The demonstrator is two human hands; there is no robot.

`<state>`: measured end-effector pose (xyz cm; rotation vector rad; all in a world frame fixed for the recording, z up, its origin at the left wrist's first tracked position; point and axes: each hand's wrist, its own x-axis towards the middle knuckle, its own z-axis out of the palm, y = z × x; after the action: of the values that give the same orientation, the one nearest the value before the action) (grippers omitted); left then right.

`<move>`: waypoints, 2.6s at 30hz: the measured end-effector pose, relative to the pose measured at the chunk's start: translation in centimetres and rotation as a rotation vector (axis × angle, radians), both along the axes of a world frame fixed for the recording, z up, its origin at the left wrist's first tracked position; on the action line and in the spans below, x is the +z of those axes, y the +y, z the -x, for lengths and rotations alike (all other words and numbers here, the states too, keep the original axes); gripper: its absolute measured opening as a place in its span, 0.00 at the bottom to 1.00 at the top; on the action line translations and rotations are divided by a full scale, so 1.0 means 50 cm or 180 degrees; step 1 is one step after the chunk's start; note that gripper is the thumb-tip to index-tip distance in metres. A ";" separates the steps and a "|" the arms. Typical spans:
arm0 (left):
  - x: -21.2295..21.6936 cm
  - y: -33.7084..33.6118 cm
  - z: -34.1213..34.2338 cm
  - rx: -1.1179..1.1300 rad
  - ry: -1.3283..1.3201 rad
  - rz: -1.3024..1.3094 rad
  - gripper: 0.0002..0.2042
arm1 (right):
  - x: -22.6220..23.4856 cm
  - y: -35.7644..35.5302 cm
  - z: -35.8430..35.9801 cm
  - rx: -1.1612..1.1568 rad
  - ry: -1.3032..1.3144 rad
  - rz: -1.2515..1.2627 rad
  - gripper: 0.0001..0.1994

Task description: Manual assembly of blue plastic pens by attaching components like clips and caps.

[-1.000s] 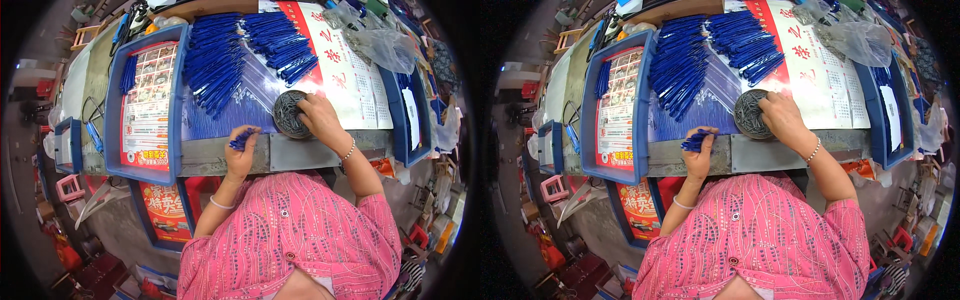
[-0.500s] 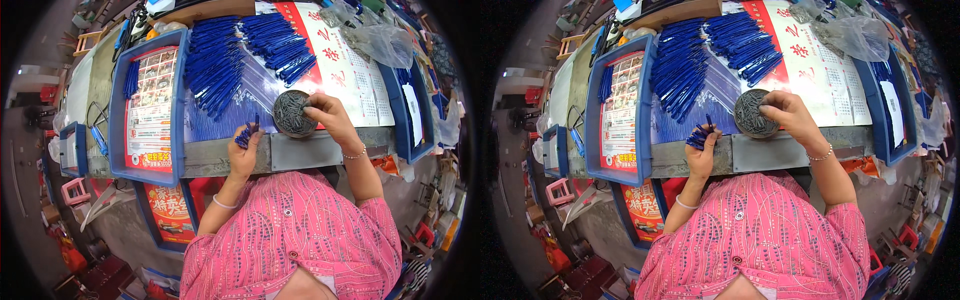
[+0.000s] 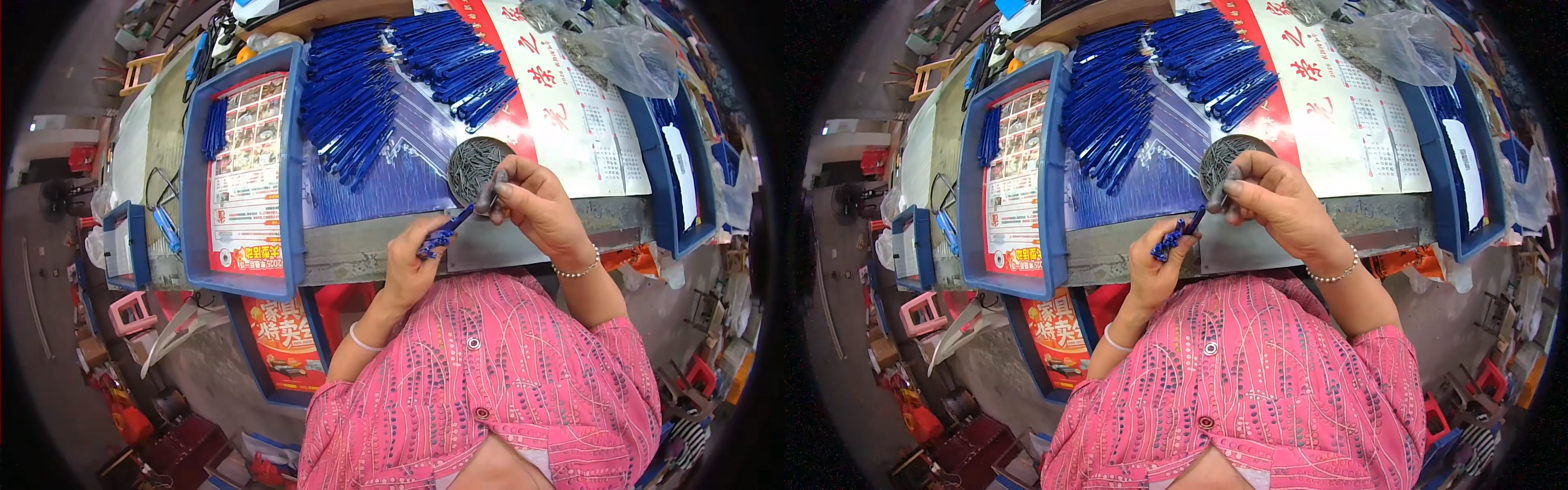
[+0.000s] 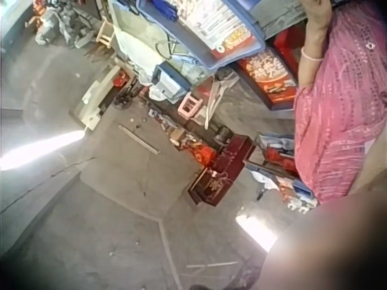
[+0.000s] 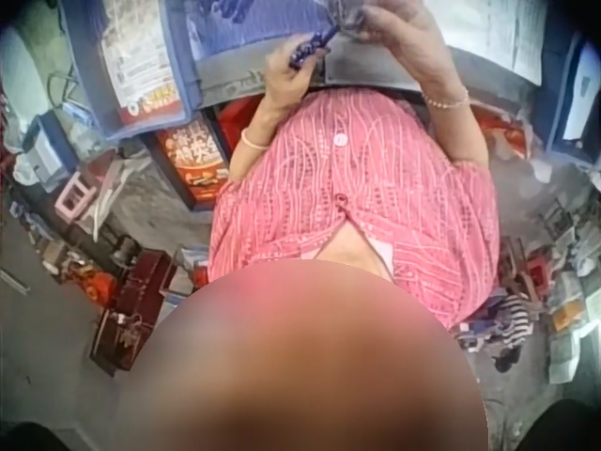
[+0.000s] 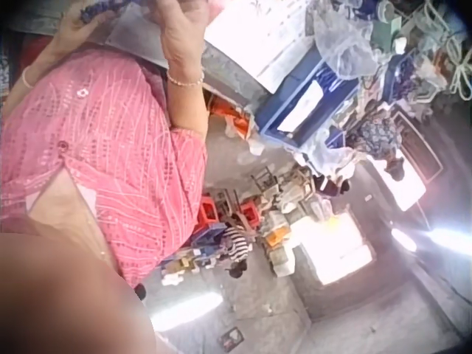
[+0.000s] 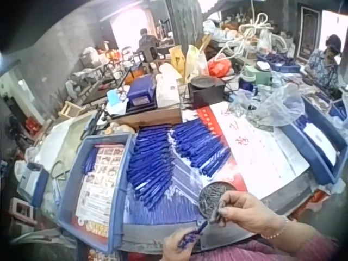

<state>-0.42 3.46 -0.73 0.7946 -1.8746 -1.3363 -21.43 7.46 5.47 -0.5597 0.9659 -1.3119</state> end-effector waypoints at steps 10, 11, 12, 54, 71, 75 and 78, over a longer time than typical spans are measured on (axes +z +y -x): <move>0.022 -0.005 -0.009 -0.0115 -0.0027 0.0567 0.16 | 0.055 0.013 -0.007 0.0688 0.1146 0.0416 0.05; 0.025 -0.005 -0.008 -0.0132 -0.0026 0.0563 0.16 | 0.057 0.013 -0.005 0.0672 0.1147 0.0410 0.05; 0.028 -0.006 -0.008 -0.0130 -0.0021 0.0621 0.15 | 0.059 0.013 -0.004 0.0716 0.1154 0.0378 0.06; 0.044 -0.016 -0.011 -0.0700 -0.0399 0.1371 0.15 | 0.069 -0.001 -0.021 0.2236 0.3156 0.0828 0.14; 0.040 -0.018 -0.018 -0.0671 -0.0148 0.0842 0.17 | 0.085 0.006 0.003 0.1144 0.1423 0.0056 0.15; 0.038 -0.019 -0.015 -0.0664 -0.0153 0.0921 0.16 | 0.077 0.004 0.008 0.1189 0.1325 -0.0027 0.14; 0.029 -0.019 -0.017 -0.0734 -0.0342 0.1128 0.15 | 0.072 0.007 0.016 0.1453 0.1972 0.0258 0.13</move>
<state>0.42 2.52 0.72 0.4869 -2.2607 -1.0620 -22.24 7.79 9.07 -1.2163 1.1924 -0.7727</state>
